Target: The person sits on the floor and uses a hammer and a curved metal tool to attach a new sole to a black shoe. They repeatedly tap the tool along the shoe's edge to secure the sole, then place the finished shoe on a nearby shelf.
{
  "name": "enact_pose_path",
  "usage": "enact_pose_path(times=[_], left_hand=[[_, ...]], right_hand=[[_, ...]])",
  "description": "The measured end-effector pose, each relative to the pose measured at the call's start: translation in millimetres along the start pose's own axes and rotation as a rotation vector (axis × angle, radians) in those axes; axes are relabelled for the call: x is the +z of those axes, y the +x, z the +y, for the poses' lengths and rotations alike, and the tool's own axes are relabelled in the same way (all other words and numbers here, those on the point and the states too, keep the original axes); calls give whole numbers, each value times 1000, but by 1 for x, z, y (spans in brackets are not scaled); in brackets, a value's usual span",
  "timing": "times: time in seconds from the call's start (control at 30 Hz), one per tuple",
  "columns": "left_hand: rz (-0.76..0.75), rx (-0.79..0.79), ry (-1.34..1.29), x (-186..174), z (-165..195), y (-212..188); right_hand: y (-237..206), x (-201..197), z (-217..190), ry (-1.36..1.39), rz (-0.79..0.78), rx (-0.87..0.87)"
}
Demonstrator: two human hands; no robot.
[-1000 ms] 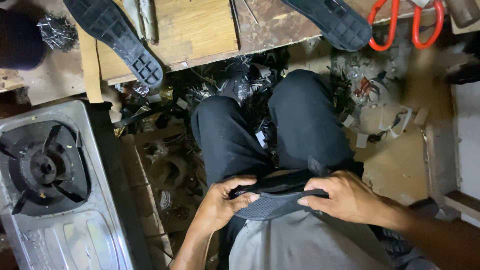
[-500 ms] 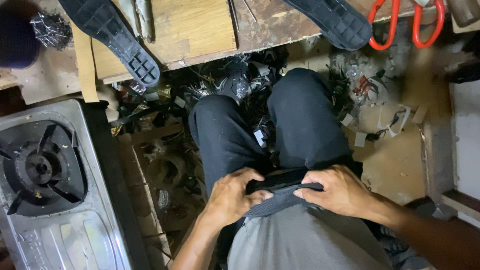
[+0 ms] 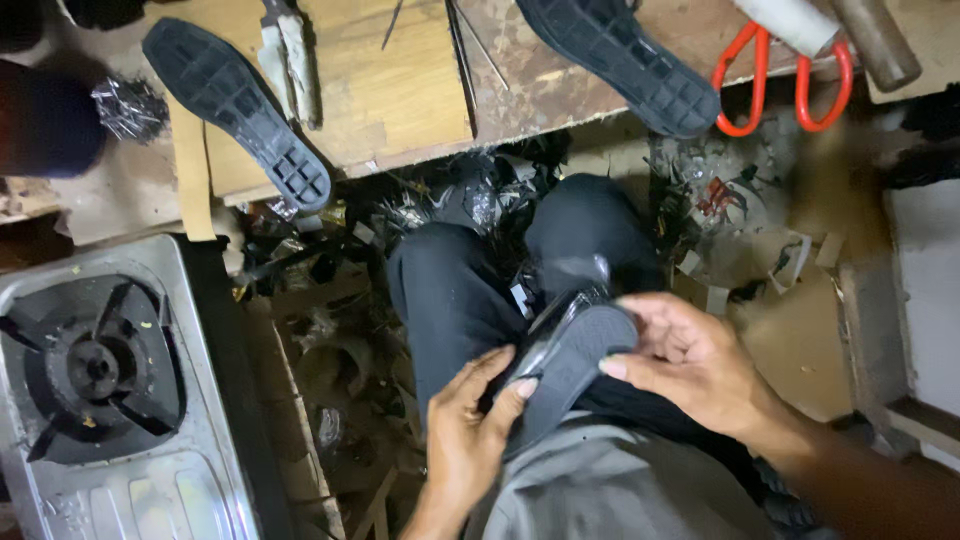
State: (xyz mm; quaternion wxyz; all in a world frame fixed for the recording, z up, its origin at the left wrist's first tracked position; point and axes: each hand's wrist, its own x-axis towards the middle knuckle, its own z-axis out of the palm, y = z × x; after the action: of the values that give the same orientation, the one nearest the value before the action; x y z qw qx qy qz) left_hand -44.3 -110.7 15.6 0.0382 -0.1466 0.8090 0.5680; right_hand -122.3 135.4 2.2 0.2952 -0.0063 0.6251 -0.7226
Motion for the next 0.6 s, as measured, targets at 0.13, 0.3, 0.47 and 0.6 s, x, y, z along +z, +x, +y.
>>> enact_pose_path(times=[0.13, 0.3, 0.47, 0.6], left_hand=[[151, 234, 118, 30, 1, 3], [-59, 72, 234, 21, -5, 13], [171, 239, 223, -13, 5, 59], [162, 496, 305, -27, 3, 109]], right_hand=[[32, -2, 14, 25, 56, -156], [59, 4, 37, -17, 49, 27], [68, 3, 42, -101, 18, 54], [72, 5, 39, -162, 21, 47]])
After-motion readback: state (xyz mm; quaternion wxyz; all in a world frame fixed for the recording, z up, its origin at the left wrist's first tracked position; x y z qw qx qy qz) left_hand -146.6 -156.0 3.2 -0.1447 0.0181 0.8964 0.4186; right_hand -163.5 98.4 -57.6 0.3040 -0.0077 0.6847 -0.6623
